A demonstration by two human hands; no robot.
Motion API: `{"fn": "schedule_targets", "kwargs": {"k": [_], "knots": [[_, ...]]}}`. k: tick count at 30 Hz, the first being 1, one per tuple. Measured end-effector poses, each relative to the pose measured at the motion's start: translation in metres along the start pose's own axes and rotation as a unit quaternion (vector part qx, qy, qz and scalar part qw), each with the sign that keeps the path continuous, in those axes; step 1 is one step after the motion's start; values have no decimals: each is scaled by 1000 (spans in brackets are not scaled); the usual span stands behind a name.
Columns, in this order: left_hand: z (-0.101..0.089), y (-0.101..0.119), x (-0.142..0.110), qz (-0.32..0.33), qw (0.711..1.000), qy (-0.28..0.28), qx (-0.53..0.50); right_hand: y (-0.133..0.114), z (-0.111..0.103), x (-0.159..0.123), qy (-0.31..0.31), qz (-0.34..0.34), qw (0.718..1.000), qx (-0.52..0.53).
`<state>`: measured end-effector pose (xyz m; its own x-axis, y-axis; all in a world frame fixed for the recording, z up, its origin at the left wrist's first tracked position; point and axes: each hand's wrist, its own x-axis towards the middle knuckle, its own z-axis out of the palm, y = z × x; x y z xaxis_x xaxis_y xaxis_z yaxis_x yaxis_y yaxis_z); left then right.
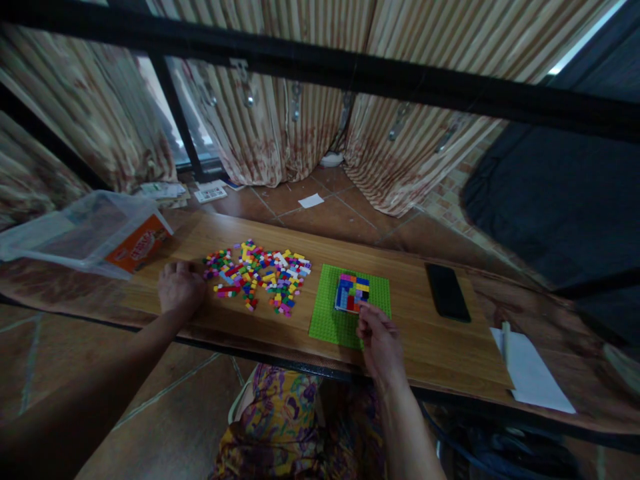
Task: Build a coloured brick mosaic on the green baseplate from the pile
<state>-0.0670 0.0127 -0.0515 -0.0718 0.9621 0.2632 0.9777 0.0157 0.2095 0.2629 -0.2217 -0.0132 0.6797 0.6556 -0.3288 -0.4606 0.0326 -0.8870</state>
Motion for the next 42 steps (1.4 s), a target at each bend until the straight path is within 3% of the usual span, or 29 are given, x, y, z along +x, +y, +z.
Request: {"fn": "schedule_targets", "kwargs": {"k": [6,11,16,22,28,35,42], "knots": [[2,-1,1,-1,1000,3,-4,-7,-1,8,6,-88,990,-114],[3,-2,1,-3,1000,-2,-14,-10,0,27,-21,-144,959,-244],[2,-1,1,-5,1000,2,-11,-8,6,48,-58,-216,902,-368],[-1,1,-1,-6,1000,-3,-10,-12,15,60,-83,-266,806,-523],[-1,1,0,-8,1000,-5,-9,-12,19,65,-82,-274,778,-560],[2,-1,1,-3,1000,2,-3,-16,24,60,-89,-284,725,-621],[-1,2,0,-3,1000,3,-5,-15,21,60,-111,-296,714,-625]]}}
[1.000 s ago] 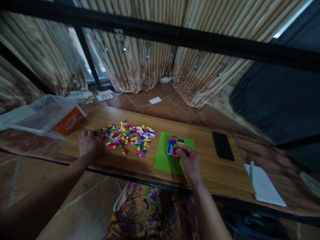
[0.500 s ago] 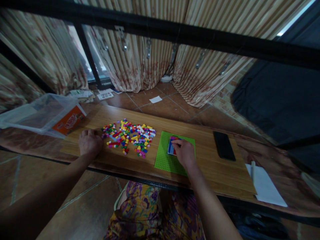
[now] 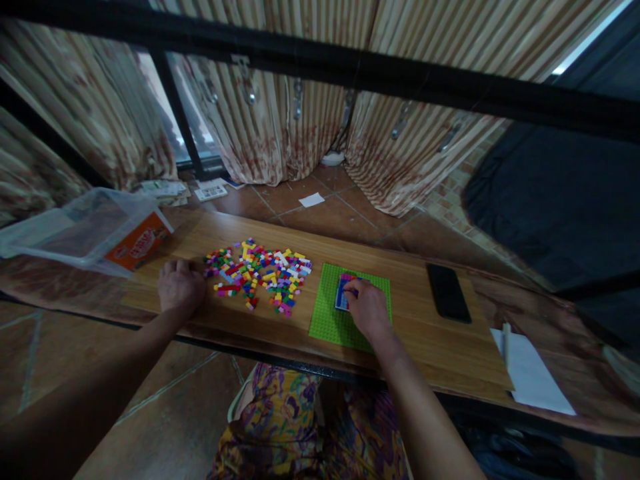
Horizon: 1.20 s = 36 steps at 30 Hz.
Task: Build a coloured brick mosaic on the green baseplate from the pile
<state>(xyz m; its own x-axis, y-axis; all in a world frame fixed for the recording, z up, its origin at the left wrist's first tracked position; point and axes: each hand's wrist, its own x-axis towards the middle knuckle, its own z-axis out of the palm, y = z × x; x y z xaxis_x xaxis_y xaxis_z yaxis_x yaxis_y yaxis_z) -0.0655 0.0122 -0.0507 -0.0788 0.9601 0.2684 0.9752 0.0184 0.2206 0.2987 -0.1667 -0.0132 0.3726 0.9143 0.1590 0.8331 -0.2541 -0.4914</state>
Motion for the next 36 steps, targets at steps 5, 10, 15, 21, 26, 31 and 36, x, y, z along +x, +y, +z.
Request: {"fn": "schedule_targets", "kwargs": {"k": [5,10,15,21,26,31,36], "knots": [[-1,1,0,-6,1000,-3,-3,1,-1,3,-22,-15,999,-38],[-1,0,0,-4,1000,-7,-3,0,-2,4,-15,-33,998,-52],[1,-1,0,-5,1000,-7,-2,-2,0,6,-7,-34,997,-64],[1,-1,1,-8,1000,-8,-4,-2,5,7,26,-28,997,-65],[0,0,0,-8,1000,-7,-8,-1,7,7,49,-13,997,-54],[1,-1,0,-7,1000,-5,-13,1,7,5,43,-34,998,-37],[2,-1,1,-1,1000,-4,-2,1,7,6,28,-25,999,-26]]}}
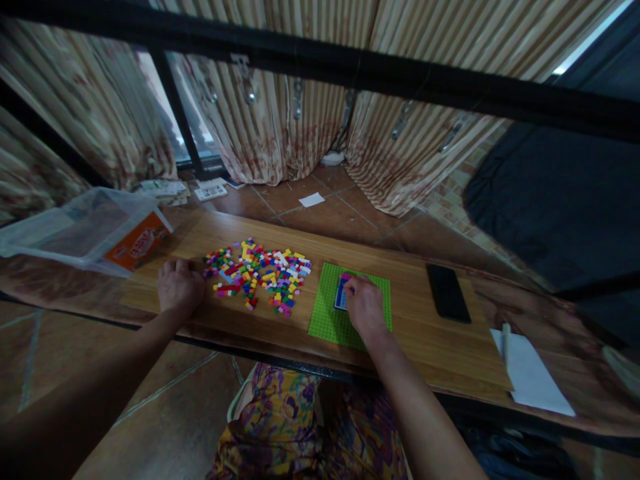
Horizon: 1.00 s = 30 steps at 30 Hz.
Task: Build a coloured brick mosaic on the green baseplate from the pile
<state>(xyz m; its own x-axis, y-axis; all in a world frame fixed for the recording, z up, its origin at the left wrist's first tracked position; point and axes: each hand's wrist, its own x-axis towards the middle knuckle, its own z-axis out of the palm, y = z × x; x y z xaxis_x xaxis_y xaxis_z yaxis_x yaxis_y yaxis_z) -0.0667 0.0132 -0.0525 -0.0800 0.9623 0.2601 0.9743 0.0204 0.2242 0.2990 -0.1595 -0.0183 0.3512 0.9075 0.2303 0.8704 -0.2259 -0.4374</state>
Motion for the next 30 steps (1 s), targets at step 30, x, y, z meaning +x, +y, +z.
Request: {"fn": "schedule_targets", "kwargs": {"k": [30], "knots": [[1,-1,2,0,1000,-4,-7,1,-16,-34,68,182,919,344]]}}
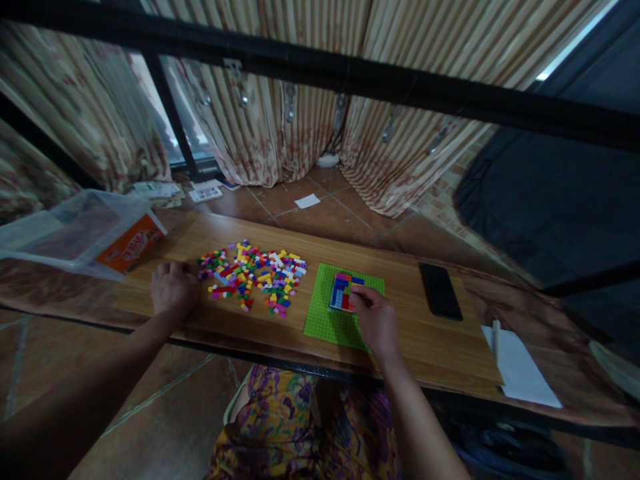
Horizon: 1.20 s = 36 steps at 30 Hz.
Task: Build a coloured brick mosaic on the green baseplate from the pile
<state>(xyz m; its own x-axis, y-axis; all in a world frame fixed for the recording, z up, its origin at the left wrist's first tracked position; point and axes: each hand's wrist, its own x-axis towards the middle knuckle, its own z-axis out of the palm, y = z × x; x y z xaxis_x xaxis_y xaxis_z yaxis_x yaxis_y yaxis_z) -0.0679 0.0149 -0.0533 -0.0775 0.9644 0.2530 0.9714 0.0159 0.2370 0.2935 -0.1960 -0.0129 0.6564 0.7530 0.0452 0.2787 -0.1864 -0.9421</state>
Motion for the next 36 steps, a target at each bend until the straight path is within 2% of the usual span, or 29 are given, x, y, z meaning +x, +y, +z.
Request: {"fn": "schedule_targets", "kwargs": {"k": [3,7,10,14,23,36], "knots": [[1,-1,0,3,1000,3,2,1,6,2,11,-83,990,-111],[0,0,-1,7,1000,5,-5,5,15,6,18,-167,966,-198],[-2,1,-1,-1,1000,4,-5,10,20,8,38,-219,948,-227],[-3,2,-2,-3,1000,-3,-2,16,23,6,62,-262,940,-211],[-2,2,-1,2,1000,0,11,23,23,5,81,-278,936,-200],[-2,1,-1,-5,1000,1,-9,22,18,11,16,-274,912,-306]]}}
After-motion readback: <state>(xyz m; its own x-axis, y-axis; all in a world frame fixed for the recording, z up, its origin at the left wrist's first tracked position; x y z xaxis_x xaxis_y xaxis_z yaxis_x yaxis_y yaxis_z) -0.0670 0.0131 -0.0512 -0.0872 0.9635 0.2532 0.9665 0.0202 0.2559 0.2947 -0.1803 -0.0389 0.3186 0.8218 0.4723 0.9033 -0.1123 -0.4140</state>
